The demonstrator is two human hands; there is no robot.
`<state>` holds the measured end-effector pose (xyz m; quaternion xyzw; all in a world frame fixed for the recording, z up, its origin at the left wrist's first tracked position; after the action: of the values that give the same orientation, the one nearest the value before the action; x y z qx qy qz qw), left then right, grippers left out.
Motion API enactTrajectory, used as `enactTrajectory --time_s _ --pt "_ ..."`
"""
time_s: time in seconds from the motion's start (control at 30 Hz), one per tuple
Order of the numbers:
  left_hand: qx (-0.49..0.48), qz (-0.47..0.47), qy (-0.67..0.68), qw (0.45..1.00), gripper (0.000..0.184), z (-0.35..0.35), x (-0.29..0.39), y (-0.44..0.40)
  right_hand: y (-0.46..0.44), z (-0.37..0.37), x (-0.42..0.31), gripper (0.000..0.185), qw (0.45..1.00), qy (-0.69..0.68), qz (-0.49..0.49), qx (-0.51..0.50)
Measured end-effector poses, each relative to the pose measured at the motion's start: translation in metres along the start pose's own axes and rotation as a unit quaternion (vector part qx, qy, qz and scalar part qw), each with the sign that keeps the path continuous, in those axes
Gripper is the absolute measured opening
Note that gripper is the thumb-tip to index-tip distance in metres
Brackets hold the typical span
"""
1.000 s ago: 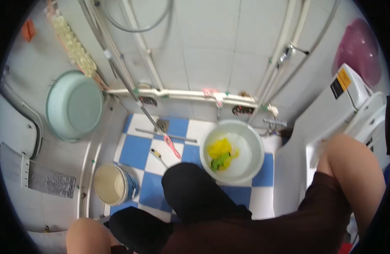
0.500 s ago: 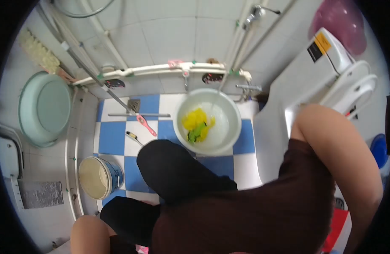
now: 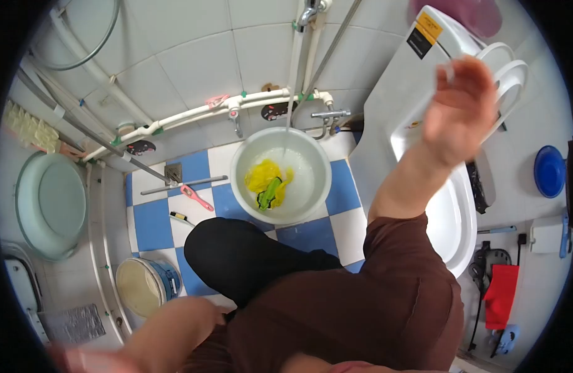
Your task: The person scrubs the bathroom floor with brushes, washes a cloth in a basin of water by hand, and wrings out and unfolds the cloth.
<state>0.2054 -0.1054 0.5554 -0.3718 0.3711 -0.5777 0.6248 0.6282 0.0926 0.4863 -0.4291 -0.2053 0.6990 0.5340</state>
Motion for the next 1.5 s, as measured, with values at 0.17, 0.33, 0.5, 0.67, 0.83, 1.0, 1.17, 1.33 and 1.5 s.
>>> enactTrajectory --time_s 0.17,0.33,0.5,0.67,0.83,1.0,1.17,1.33,1.5 --pt "0.265 -0.471 -0.092 0.836 0.034 -0.036 -0.237 0.190 0.018 -0.008 0.118 0.032 0.966 0.188 0.178 0.025" --pt "0.249 -0.786 -0.250 0.508 0.035 -0.097 -0.301 0.424 0.015 0.003 0.164 0.037 0.961 0.213 0.174 0.027" --pt "0.230 -0.779 -0.245 0.530 0.034 -0.125 -0.319 0.412 -0.002 0.010 0.180 0.054 0.963 0.218 0.157 0.009" --pt "0.246 -0.803 -0.259 0.477 0.030 -0.137 -0.316 0.434 0.001 0.024 0.184 0.054 0.962 0.209 0.174 -0.005" --pt "0.233 -0.817 -0.259 0.460 0.029 -0.134 -0.318 0.448 0.006 0.026 0.190 0.052 0.967 0.172 0.187 -0.014" --pt "0.240 -0.815 -0.254 0.463 0.029 -0.130 -0.321 0.445 0.000 0.031 0.188 0.051 0.971 0.175 0.165 -0.014" --pt "0.250 -0.815 -0.248 0.459 0.028 -0.130 -0.318 0.445 -0.002 0.034 0.190 0.051 0.965 0.175 0.194 -0.035" --pt "0.245 -0.817 -0.248 0.458 0.028 -0.132 -0.319 0.448 -0.001 0.032 0.190 0.050 0.963 0.161 0.215 -0.023" --pt "0.242 -0.820 -0.251 0.453 0.026 -0.132 -0.315 0.448 -0.003 0.029 0.196 0.049 0.962 0.150 0.225 -0.025"
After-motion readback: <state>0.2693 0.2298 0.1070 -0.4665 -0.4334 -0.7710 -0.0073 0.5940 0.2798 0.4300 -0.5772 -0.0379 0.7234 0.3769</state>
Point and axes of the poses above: each hand's wrist, its own y-axis away from the middle knuckle, its own z-axis out of the palm, x = y × z, the point moved 9 cm from there along -y, towards the middle knuckle, and after that the axes turned 15 degrees about x, right-handed, at the moved point
